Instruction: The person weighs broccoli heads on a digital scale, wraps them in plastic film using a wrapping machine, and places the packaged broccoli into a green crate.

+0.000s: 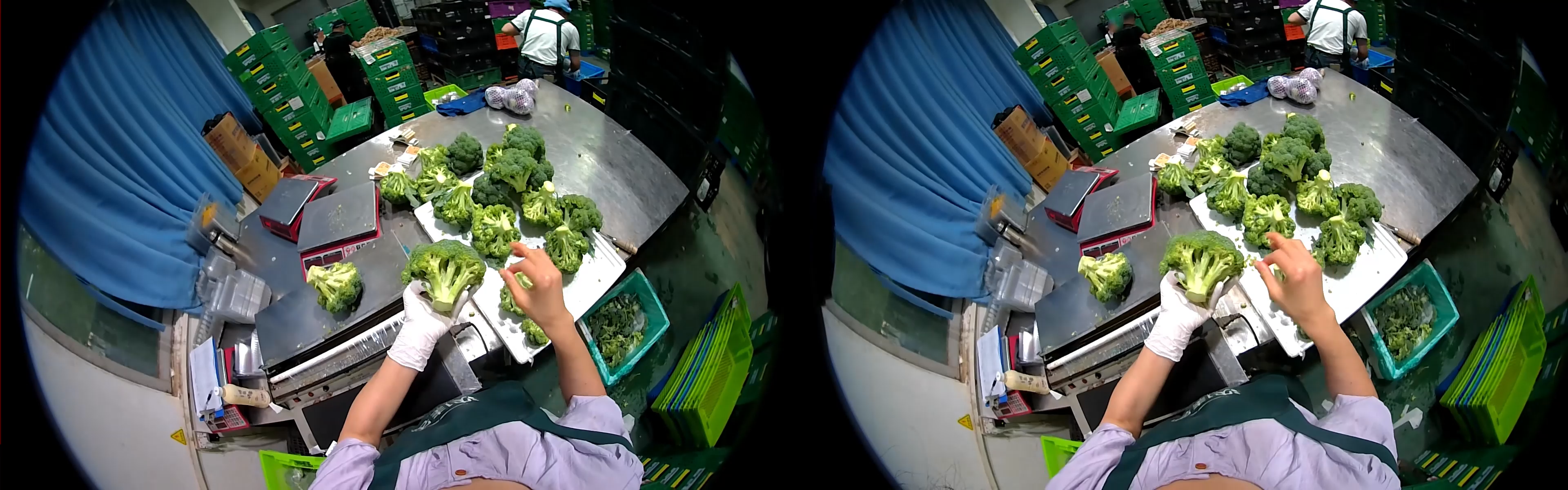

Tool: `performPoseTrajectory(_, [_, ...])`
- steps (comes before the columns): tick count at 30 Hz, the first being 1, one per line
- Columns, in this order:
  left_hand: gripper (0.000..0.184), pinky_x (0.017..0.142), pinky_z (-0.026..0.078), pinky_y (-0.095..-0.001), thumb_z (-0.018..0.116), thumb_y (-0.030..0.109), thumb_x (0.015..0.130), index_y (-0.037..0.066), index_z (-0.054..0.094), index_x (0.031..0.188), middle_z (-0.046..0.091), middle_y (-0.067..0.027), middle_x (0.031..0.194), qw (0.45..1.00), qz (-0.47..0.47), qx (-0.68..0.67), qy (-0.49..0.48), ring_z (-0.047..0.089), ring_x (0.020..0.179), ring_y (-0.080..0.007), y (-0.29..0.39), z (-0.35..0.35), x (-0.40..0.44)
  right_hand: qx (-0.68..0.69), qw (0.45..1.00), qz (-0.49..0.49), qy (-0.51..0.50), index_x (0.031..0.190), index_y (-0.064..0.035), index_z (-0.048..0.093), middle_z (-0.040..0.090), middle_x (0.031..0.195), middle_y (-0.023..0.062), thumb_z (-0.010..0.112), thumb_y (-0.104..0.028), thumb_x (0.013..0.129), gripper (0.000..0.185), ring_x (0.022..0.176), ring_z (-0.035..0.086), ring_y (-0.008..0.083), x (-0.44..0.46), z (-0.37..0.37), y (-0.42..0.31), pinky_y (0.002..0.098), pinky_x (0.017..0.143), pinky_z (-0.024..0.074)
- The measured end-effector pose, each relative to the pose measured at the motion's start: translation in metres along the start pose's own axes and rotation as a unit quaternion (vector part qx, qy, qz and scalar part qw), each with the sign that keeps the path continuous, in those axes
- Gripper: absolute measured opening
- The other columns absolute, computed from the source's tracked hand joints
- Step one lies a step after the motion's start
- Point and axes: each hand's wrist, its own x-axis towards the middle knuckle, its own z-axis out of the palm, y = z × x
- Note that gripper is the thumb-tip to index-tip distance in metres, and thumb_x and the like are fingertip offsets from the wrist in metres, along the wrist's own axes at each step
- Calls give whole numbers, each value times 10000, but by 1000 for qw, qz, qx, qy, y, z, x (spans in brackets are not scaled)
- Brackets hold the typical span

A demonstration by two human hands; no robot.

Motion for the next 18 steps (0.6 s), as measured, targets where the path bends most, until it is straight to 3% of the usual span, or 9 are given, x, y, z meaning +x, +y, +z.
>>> performPoseTrajectory(2, [599, 756, 555, -447, 396, 442, 813, 119, 432, 1316, 442, -153, 1332, 998, -34, -28, -39, 418, 1183, -466, 2, -1, -1, 20, 996, -85, 17, 769, -31, 611, 649, 969, 121, 725, -43, 678, 146, 781, 613, 250, 8, -3, -13, 315, 635, 501])
performPoseTrajectory(6, [588, 776, 542, -456, 406, 464, 819, 135, 449, 1304, 476, -138, 1305, 994, -63, -47, -77, 451, 1186, -401, 4, -1, -6, 41, 994, -97, 11, 837, -38, 622, 652, 958, 110, 725, -45, 677, 191, 776, 608, 250, 16, 3, -25, 318, 646, 500])
performPoseTrajectory(10, [532, 889, 477, -472, 426, 424, 828, 136, 476, 1272, 526, -129, 1245, 999, -11, -9, -48, 515, 1132, -316, -1, 8, -11, 34, 995, -94, -21, 1030, -46, 625, 618, 1050, 115, 731, -132, 704, 354, 810, 578, 269, 22, 14, -35, 338, 660, 497])
performPoseTrajectory(13, [497, 937, 444, -466, 452, 340, 806, 101, 491, 1240, 547, -132, 1205, 996, 79, 25, -17, 536, 1093, -305, -7, 8, -8, 66, 996, -57, -10, 1021, -44, 628, 626, 1014, 116, 736, -142, 703, 350, 801, 577, 262, 21, 30, -36, 333, 669, 493])
performPoseTrajectory(14, [484, 947, 438, -459, 469, 277, 783, 71, 497, 1221, 553, -135, 1188, 990, 135, 36, -21, 541, 1077, -312, -8, 8, -8, 82, 996, -43, 16, 955, -33, 628, 629, 932, 112, 738, -119, 695, 295, 779, 573, 261, 19, 37, -35, 325, 671, 488])
performPoseTrajectory(15, [484, 947, 438, -459, 469, 277, 783, 71, 497, 1221, 553, -135, 1188, 990, 135, 36, -21, 541, 1077, -312, -8, 9, -10, 82, 996, -43, 16, 955, -33, 628, 629, 932, 112, 738, -119, 695, 295, 779, 573, 261, 16, 43, -35, 325, 671, 488])
performPoseTrajectory(17, [496, 961, 431, -448, 479, 165, 709, 12, 503, 1180, 561, -147, 1158, 977, 203, 60, -2, 544, 1068, -313, -9, 12, -14, 141, 988, 47, 36, 879, -27, 615, 621, 855, 102, 734, -85, 688, 233, 764, 571, 261, 10, 50, -38, 323, 662, 483])
performPoseTrajectory(18, [496, 961, 431, -448, 479, 165, 709, 12, 503, 1180, 561, -147, 1158, 977, 204, 59, -2, 544, 1068, -313, -10, 11, -14, 131, 989, 39, 60, 825, -27, 591, 597, 798, 97, 719, -26, 660, 209, 743, 564, 264, 11, 51, -44, 328, 635, 475])
